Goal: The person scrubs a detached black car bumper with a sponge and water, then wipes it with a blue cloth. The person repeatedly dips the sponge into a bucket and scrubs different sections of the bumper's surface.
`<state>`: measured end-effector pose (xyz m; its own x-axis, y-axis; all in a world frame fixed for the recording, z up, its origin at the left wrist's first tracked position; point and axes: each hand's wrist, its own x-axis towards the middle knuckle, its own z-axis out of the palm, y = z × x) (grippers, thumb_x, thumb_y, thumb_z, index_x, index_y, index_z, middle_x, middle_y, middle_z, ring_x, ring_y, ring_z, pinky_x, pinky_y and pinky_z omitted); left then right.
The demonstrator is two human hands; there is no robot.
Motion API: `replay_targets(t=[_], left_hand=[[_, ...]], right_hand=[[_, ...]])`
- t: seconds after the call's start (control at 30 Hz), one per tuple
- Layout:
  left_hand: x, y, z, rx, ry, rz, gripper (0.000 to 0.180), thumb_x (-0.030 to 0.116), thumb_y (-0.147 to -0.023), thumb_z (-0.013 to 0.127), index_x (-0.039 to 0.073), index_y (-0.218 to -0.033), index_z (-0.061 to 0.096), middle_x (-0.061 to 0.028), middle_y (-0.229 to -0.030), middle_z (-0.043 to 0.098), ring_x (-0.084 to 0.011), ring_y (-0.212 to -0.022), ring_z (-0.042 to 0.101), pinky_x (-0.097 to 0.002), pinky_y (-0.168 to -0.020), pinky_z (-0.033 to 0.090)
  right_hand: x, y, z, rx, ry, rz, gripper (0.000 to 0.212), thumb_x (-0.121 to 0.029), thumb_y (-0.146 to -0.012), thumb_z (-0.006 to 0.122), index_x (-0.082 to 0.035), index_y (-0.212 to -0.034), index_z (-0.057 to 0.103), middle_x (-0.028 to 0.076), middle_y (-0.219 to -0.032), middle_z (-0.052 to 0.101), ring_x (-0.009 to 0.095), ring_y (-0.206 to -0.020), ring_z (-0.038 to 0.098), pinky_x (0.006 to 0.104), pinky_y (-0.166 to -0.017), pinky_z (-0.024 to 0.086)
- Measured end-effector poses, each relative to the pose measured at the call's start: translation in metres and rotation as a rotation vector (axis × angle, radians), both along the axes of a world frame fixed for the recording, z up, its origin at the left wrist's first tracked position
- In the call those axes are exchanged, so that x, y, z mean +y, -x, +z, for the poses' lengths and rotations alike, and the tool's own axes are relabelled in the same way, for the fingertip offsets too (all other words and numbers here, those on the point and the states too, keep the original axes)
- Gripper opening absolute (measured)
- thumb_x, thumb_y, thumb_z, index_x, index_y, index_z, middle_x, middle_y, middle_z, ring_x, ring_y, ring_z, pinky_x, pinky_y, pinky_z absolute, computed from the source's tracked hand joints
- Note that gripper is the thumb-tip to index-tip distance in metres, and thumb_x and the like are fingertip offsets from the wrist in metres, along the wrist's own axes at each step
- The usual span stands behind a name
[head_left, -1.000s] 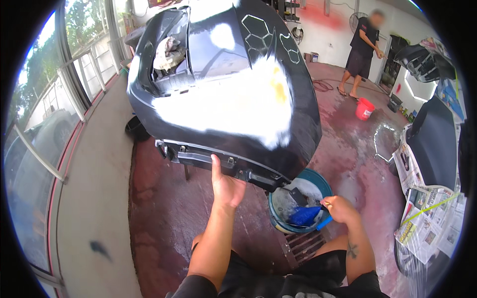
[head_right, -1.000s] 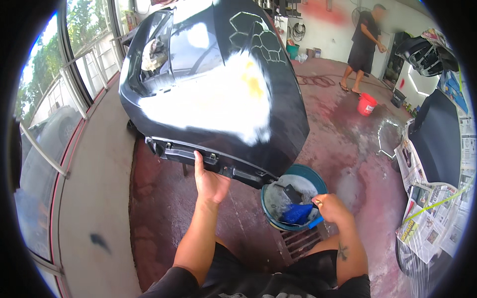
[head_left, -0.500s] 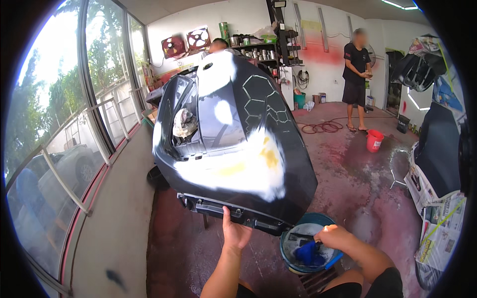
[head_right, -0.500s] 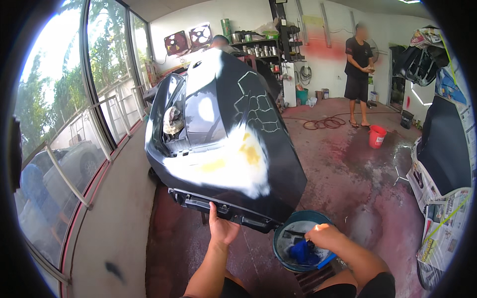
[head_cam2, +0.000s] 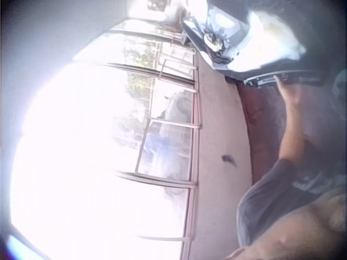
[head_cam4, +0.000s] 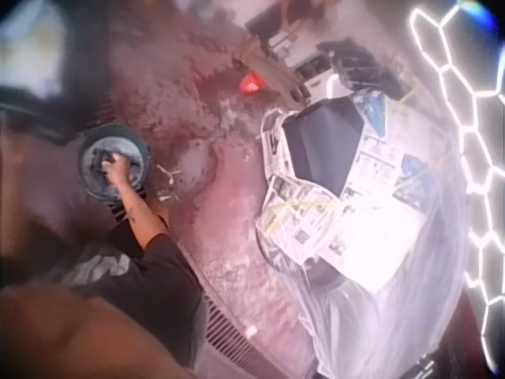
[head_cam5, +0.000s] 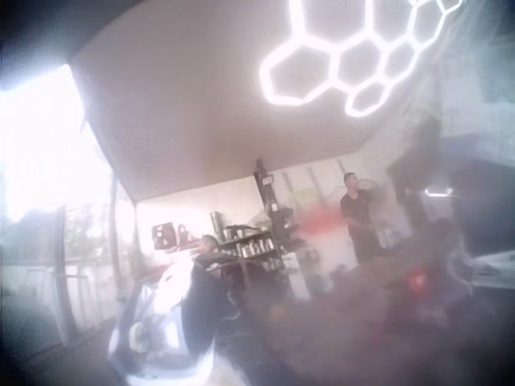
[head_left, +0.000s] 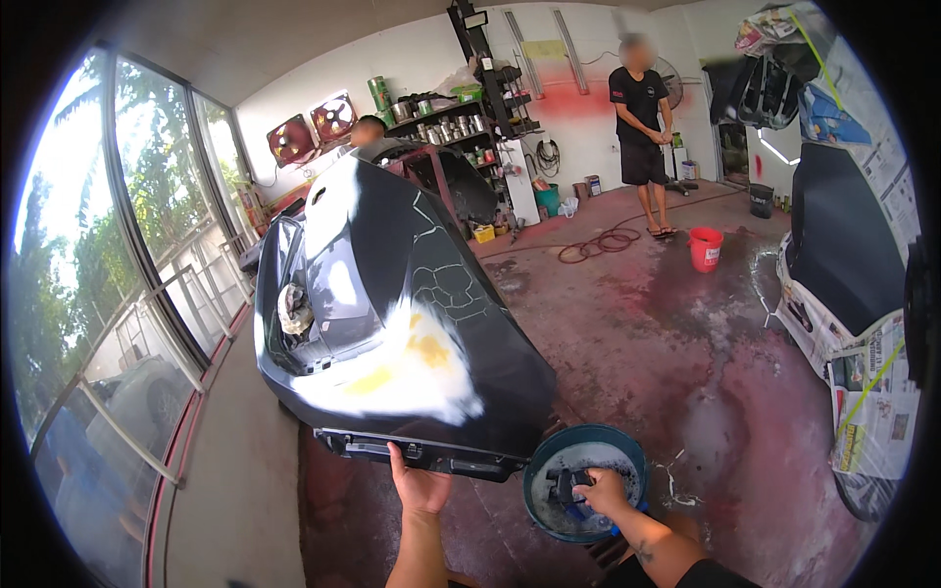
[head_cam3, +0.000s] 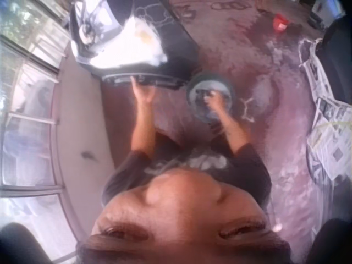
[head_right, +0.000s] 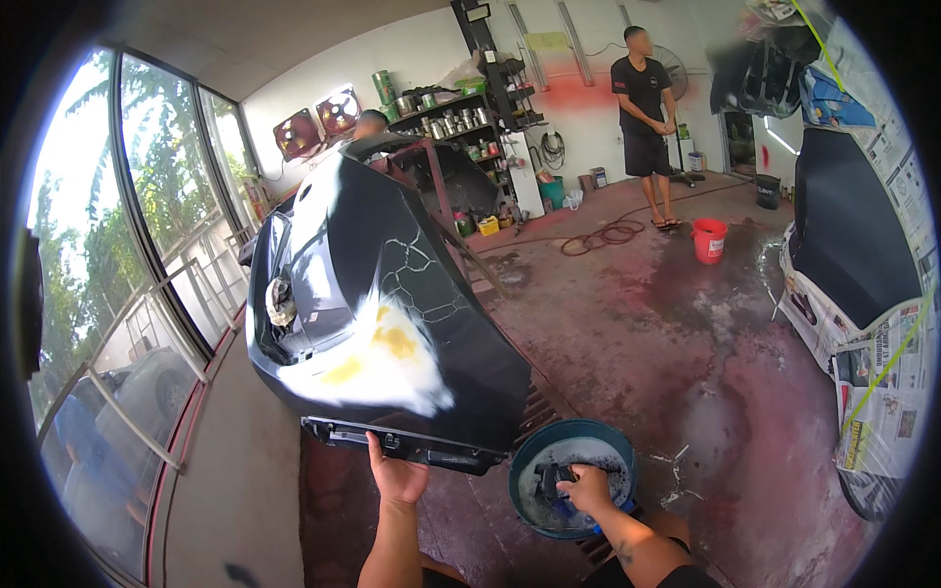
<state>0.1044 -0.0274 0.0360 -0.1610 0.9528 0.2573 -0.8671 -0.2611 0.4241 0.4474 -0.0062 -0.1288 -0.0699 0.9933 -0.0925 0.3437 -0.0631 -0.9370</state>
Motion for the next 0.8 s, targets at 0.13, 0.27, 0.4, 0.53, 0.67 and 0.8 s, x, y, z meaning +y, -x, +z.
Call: replay_targets(t=[0.13, 0.27, 0.4, 0.53, 0.67, 0.8], left_hand=[[-0.001, -0.008, -0.002, -0.003, 0.075, 0.068, 0.052, 0.055, -0.110, 0.056, 0.013, -0.137, 0.070, -0.0028, -0.138, 0.072, -0.0254, -0.129, 0.066, -0.0470, -0.115, 0.049], [0.003, 0.003, -0.025, 0.004, 0.050, 0.009, 0.051, 0.051, -0.108, 0.062, 0.013, -0.140, 0.068, -0.0053, -0.143, 0.070, -0.0270, -0.134, 0.063, -0.0478, -0.117, 0.047], [-0.003, 0.003, -0.015, 0.042, 0.019, 0.008, 0.055, 0.055, -0.108, 0.060, 0.012, -0.141, 0.067, -0.0049, -0.143, 0.070, -0.0264, -0.133, 0.064, -0.0484, -0.118, 0.046], [-0.001, 0.001, -0.011, -0.004, 0.029, -0.006, 0.055, 0.054, -0.106, 0.063, 0.013, -0.142, 0.067, -0.0054, -0.146, 0.067, -0.0283, -0.135, 0.062, -0.0499, -0.118, 0.046], [0.005, 0.003, -0.015, -0.016, 0.065, 0.025, 0.059, 0.057, -0.107, 0.060, 0.012, -0.145, 0.064, -0.0070, -0.144, 0.068, -0.0292, -0.135, 0.062, -0.0499, -0.117, 0.047], [0.005, -0.002, -0.012, -0.060, 0.071, 0.021, 0.059, 0.058, -0.108, 0.057, 0.011, -0.142, 0.066, -0.0065, -0.142, 0.069, -0.0287, -0.132, 0.063, -0.0484, -0.116, 0.048]], right_hand=[[0.020, -0.001, -0.012, 0.684, 0.203, 0.020, 0.033, 0.005, -0.096, 0.074, -0.003, -0.128, 0.073, 0.005, -0.116, 0.075, 0.016, -0.098, 0.072, 0.0337, -0.083, 0.064], [0.031, -0.021, 0.035, 1.049, 0.208, 0.057, 0.032, -0.003, -0.105, 0.067, -0.009, -0.136, 0.063, 0.005, -0.127, 0.072, 0.023, -0.118, 0.070, 0.0444, -0.101, 0.059], [0.019, -0.023, 0.078, 1.036, 0.117, 0.022, 0.034, -0.007, -0.107, 0.066, -0.007, -0.140, 0.058, 0.007, -0.127, 0.072, 0.023, -0.116, 0.071, 0.0429, -0.099, 0.060], [0.020, -0.021, 0.084, 0.984, 0.087, -0.002, 0.036, -0.009, -0.108, 0.067, -0.007, -0.143, 0.056, 0.007, -0.127, 0.070, 0.025, -0.114, 0.071, 0.0440, -0.095, 0.061], [0.009, -0.028, 0.064, 0.903, 0.153, -0.039, 0.036, -0.017, -0.108, 0.069, -0.008, -0.141, 0.058, 0.006, -0.128, 0.068, 0.028, -0.112, 0.069, 0.0473, -0.092, 0.062], [-0.014, -0.040, 0.033, 0.645, 0.304, -0.290, 0.019, -0.021, -0.100, 0.080, -0.012, -0.116, 0.075, 0.000, -0.100, 0.073, 0.015, -0.080, 0.066, 0.0279, -0.067, 0.054]])
